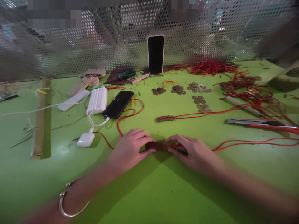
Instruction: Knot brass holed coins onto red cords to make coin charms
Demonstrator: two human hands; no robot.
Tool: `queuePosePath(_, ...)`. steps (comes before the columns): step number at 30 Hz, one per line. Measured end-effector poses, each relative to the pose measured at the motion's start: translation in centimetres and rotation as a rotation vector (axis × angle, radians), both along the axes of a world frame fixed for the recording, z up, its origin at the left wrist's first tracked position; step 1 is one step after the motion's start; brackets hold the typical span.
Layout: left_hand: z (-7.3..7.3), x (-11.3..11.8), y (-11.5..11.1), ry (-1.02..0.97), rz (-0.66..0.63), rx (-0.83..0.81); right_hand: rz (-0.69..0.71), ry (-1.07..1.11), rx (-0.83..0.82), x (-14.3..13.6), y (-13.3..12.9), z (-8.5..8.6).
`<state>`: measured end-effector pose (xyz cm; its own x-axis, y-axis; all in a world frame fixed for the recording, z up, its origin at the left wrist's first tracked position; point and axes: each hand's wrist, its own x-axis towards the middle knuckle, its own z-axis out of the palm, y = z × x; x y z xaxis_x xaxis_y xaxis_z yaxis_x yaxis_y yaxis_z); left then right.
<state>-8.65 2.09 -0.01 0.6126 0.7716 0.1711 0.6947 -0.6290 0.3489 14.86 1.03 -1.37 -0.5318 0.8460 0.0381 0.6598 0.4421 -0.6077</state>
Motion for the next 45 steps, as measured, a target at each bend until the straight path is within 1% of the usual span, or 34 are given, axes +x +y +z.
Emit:
queuePosePath(3, 0.0, 0.2, -0.1, -0.013, -0.002, 0.018, -0.012, 0.022, -0.04, 0.0, 0.0, -0.1)
queuePosePath(8, 0.3, 0.5, -0.7, -0.026, -0.014, 0.042, -0.002, 0.067, -0.058, -0.1, -0.3, -0.1)
queuePosePath(12, 0.2, 0.5, -0.9, -0.039, -0.034, 0.055, 0.0, 0.08, -0.079, -0.1, -0.5, -0.2)
queuePosePath(17, 0.0, 0.5, -0.9, -0.035, -0.008, 0.063, -0.019, 0.089, -0.055, -0.1, -0.5, -0.4)
queuePosePath(21, 0.1, 0.7, -1.1, -0.064, -0.045, 0.075, -0.008, 0.102, -0.053, -0.2, -0.7, -0.3)
queuePosePath(24, 0.2, 0.9, -1.3, -0.093, -0.065, 0.111, 0.013, 0.116, -0.054, -0.4, -0.8, -0.2)
queuePosePath(30, 0.2, 1.0, -1.5, -0.093, -0.017, 0.158, 0.002, 0.079, -0.022, -0.7, -0.9, -0.1)
queuePosePath(35, -0.1, 1.0, -1.4, -0.111, -0.054, 0.228, -0.009, 0.081, -0.031, -0.7, -1.0, -0.1)
queuePosePath(42, -0.2, 0.8, -1.1, -0.062, -0.061, 0.139, -0.007, 0.097, -0.008, -0.7, -0.8, 0.1)
queuePosePath(45, 0.1, 1.1, -1.6, -0.066, -0.07, 0.167, -0.01, 0.061, -0.036, -0.3, -0.3, 0.4)
